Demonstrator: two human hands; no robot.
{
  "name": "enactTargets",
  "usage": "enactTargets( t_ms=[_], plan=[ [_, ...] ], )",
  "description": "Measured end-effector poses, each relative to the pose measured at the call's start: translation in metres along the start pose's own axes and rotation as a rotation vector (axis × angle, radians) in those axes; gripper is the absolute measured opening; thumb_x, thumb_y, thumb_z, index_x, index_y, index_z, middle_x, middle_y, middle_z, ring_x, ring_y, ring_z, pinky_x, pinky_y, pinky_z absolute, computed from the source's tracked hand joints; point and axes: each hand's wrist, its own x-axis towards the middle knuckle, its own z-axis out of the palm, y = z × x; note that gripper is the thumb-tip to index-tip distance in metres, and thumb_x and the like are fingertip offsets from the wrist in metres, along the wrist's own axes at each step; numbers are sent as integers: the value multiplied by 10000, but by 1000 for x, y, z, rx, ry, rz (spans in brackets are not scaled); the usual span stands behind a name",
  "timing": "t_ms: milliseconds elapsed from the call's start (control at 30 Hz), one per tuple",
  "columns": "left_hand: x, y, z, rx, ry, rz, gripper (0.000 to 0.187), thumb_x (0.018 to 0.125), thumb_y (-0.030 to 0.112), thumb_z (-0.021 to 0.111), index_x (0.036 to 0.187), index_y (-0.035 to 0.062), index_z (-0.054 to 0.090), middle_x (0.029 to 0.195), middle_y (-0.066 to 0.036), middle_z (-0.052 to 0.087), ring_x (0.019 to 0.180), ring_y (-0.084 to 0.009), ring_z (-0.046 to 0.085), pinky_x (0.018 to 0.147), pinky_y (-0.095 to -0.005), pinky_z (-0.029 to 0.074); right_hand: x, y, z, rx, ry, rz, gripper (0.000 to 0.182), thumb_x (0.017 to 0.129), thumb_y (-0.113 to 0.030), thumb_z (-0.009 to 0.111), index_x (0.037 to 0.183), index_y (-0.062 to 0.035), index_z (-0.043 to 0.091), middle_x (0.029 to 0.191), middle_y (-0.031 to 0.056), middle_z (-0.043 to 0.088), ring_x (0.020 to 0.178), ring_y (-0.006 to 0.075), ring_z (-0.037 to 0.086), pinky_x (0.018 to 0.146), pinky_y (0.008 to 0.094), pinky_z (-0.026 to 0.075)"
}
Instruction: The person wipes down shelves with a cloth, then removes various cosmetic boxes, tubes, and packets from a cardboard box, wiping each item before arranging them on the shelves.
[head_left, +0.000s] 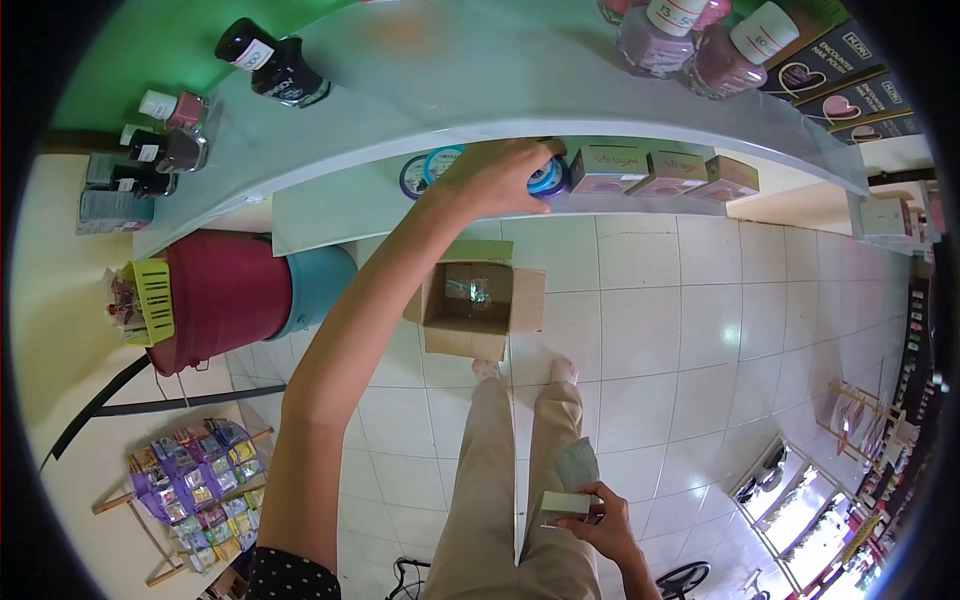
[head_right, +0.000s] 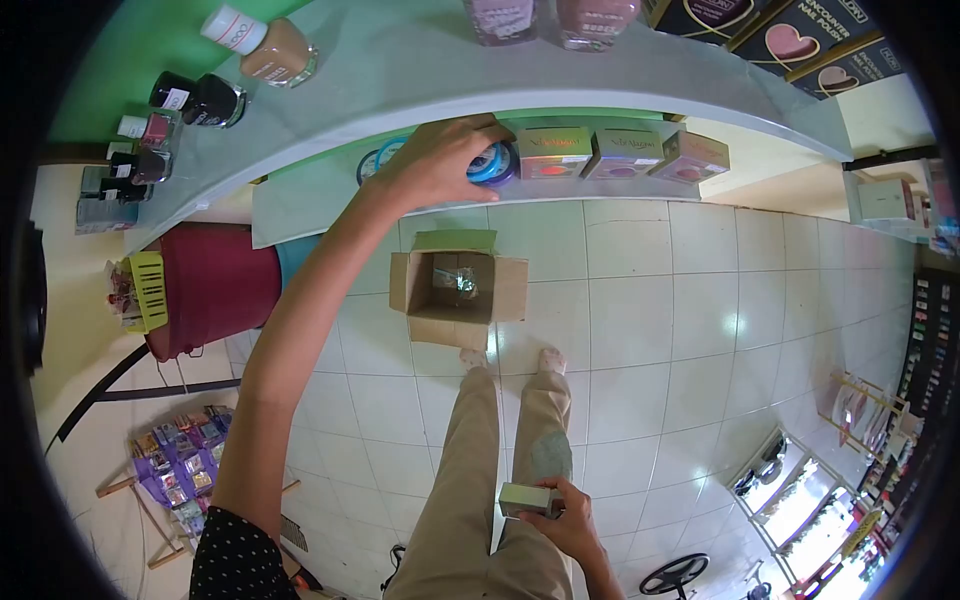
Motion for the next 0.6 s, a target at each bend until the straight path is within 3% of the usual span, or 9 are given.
enactTargets(
  t_ms=[67,400,600],
  plan=[
    [-1,-7,5,-44,74,51,496,569,185,725,1008,39,547,1010,-99,554,956,-270,510,842,-350,406,0,-4,2,-24,13,-2,410,597,-69,732,947,-15,526,829,87,605,691,165,598,620,272,487],
    [-2,-3,2,-49,73,33,463,571,173,726,979,35,558,972,-98,561,917,-278,524,818,-345,418,0,-1,-6,-23,18,1,395,598,-68,732,935,-17,532,823,84,606,685,154,593,619,269,483],
    [-11,4,-3,58,128,85,608,573,220,737,1100,42,491,1088,-130,501,992,-291,482,852,-359,397,1,-5,-9,-29,31,-36,391,596,-69,734,929,-17,535,820,77,605,679,151,594,618,260,483]
  ],
)
